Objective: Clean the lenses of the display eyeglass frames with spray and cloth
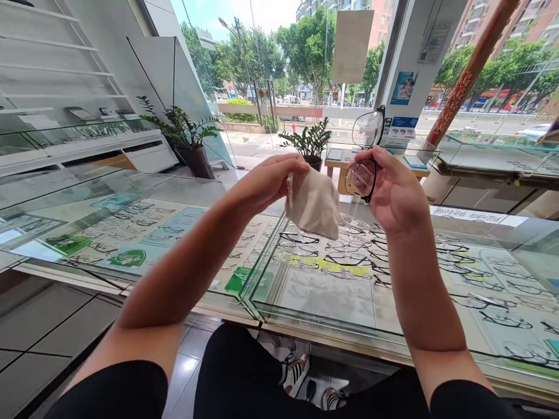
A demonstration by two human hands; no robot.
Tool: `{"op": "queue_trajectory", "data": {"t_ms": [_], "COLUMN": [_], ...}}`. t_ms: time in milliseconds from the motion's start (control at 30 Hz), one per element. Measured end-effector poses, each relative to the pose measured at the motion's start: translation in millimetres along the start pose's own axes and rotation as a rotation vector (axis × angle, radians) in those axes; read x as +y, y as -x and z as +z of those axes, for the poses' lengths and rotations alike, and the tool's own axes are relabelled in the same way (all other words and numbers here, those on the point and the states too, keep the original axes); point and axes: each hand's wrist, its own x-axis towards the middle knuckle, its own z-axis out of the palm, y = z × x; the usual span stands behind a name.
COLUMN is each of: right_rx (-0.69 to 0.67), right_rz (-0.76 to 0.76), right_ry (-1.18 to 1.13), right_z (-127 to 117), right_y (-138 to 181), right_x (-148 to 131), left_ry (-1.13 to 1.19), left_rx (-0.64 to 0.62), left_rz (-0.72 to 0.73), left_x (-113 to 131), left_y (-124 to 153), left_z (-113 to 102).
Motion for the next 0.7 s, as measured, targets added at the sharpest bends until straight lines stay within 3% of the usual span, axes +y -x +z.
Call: {"op": "queue_trajectory", "data": {"t_ms": [267,433,700], "right_rx": [0.035,0.049,0.082], "right_rz": [0.06,0.112,0.118], "right_ry": [-0.125,-0.176,-0.169], "right_z": [4,8,19], "right_y": [0,0,1], "right_x": [8,16,31], "left_ry": [0.129,0.113,-0.047], "left_rx": [-0.035,-0.13,-0.13], "left_rz": [0.177,0.2,0.233], "left_x": [-24,-36,-43], "left_y": [-21,-22,-23], "left_z": [36,32,19]}}
